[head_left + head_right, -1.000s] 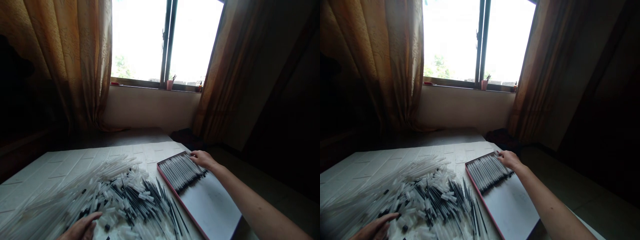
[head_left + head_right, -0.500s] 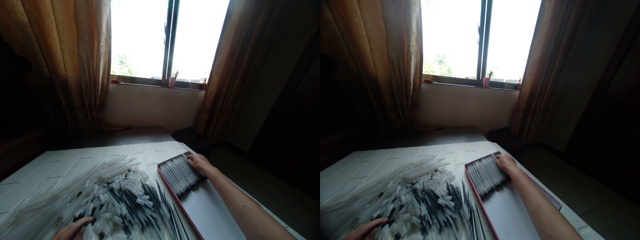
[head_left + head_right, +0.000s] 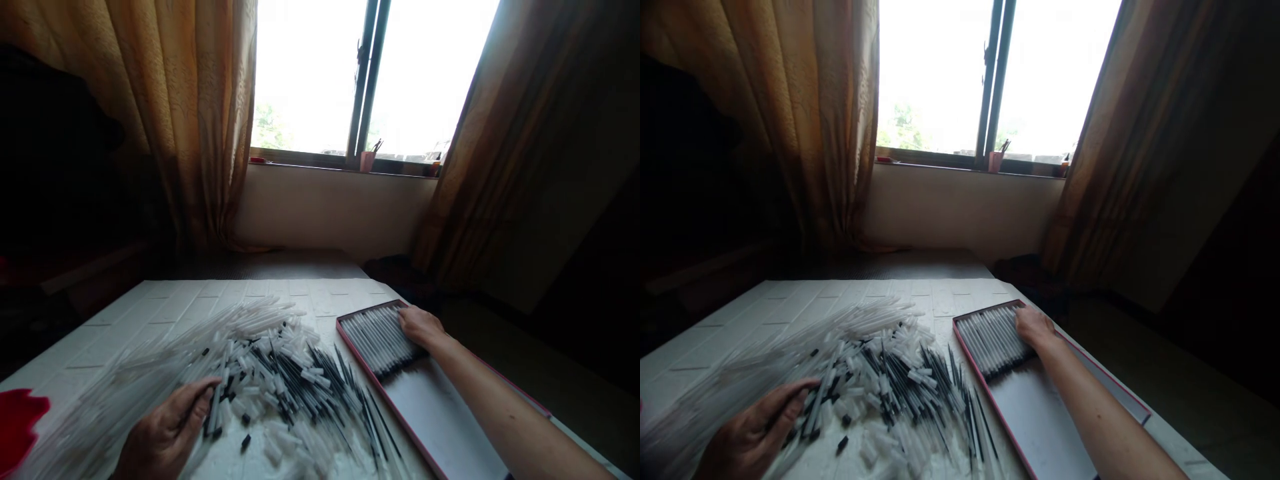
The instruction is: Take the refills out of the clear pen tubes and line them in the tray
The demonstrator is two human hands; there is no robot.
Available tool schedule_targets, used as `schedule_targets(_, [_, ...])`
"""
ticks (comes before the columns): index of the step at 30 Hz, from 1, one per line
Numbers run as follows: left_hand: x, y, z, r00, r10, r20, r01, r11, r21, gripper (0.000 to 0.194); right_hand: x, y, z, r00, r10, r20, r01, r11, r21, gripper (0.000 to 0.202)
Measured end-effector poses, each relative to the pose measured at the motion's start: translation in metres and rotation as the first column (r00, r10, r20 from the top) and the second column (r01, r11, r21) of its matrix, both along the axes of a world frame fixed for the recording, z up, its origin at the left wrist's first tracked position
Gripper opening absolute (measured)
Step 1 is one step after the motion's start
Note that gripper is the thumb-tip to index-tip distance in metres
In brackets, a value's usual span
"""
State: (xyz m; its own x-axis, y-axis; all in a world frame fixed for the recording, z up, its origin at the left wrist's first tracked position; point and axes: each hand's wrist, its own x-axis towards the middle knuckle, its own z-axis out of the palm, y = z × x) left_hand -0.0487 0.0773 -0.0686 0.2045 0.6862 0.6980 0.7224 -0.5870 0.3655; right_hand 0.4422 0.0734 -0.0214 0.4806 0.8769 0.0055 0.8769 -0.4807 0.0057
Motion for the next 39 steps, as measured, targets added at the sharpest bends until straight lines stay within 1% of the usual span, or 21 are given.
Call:
schedule_targets(1, [0.0,0.0,0.004,1.0,-0.023,-0.013,0.023,1.0,0.002,0.051,-0.004,-0.001,0.003,1.0,0.004,0.01,-0.004,1.0,0.02,0.026])
schedule_targets(3, [-0.004,0.003,0.008,0.999,0.039,-0.036,-0.038,0.999,0.02,0.048,-0.014,-0.004,0.012,0.999,0.037,0.024,-0.039,0.996,0.076,0.023])
schedule_targets(5, [-0.012,0.009,0.01,0.991,0.124,-0.058,-0.122,0.992,0.038,0.048,-0.031,-0.006,0.019,0.994,0.107,0.03,-0.11,0.983,0.144,0.022])
schedule_targets(8, [-0.025,0.018,0.015,0.97,0.227,-0.087,-0.225,0.974,0.036,0.049,-0.071,-0.011,0.023,0.964,0.267,0.023,-0.264,0.933,0.246,0.03])
schedule_targets(10, [-0.032,0.022,0.017,0.945,0.303,-0.125,-0.303,0.953,0.013,0.048,-0.105,-0.018,0.019,0.92,0.392,0.004,-0.376,0.879,0.293,0.033])
schedule_targets(12, [-0.036,0.024,0.017,0.903,0.39,-0.179,-0.4,0.917,-0.018,0.05,-0.139,-0.025,0.011,0.866,0.5,-0.02,-0.469,0.825,0.315,0.032])
schedule_targets(15, [-0.041,0.025,0.013,0.814,0.512,-0.273,-0.551,0.83,-0.086,0.055,-0.176,-0.034,-0.002,0.776,0.628,-0.061,-0.585,0.752,0.302,0.031])
schedule_targets(17, [-0.044,0.025,0.009,0.754,0.563,-0.338,-0.632,0.763,-0.139,0.056,-0.187,-0.037,-0.009,0.745,0.662,-0.08,-0.627,0.736,0.255,0.031])
schedule_targets(18, [-0.046,0.025,0.009,0.729,0.575,-0.372,-0.661,0.732,-0.163,0.056,-0.189,-0.037,-0.011,0.749,0.658,-0.079,-0.629,0.744,0.226,0.032])
schedule_targets(21, [-0.052,0.024,0.011,0.677,0.57,-0.465,-0.713,0.665,-0.222,0.06,-0.187,-0.038,-0.015,0.802,0.59,-0.092,-0.576,0.806,0.141,0.042])
schedule_targets(24, [-0.052,0.025,0.017,0.659,0.53,-0.533,-0.733,0.611,-0.3,0.066,-0.183,-0.04,-0.016,0.838,0.516,-0.178,-0.517,0.855,0.043,0.052])
schedule_targets(26, [-0.048,0.025,0.021,0.67,0.487,-0.56,-0.729,0.575,-0.371,0.066,-0.183,-0.042,-0.018,0.84,0.499,-0.214,-0.511,0.859,-0.002,0.054])
schedule_targets(28, [-0.04,0.022,0.023,0.686,0.442,-0.577,-0.715,0.553,-0.427,0.065,-0.183,-0.043,-0.02,0.824,0.519,-0.226,-0.534,0.845,-0.005,0.054])
schedule_targets(31, [-0.023,0.015,0.025,0.707,0.395,-0.587,-0.693,0.555,-0.46,0.066,-0.184,-0.045,-0.024,0.78,0.582,-0.23,-0.595,0.804,0.017,0.057])
schedule_targets(33, [-0.008,0.008,0.025,0.715,0.371,-0.593,-0.681,0.56,-0.472,0.065,-0.184,-0.046,-0.025,0.763,0.605,-0.227,-0.622,0.783,0.001,0.059])
schedule_targets(35, [0.007,0.002,0.026,0.721,0.357,-0.594,-0.674,0.559,-0.483,0.064,-0.185,-0.046,-0.024,0.758,0.612,-0.226,-0.633,0.773,-0.033,0.061])
schedule_targets(39, [0.035,-0.005,0.029,0.762,0.3,-0.574,-0.621,0.588,-0.518,0.064,-0.197,-0.05,-0.016,0.763,0.6,-0.241,-0.633,0.769,-0.093,0.065])
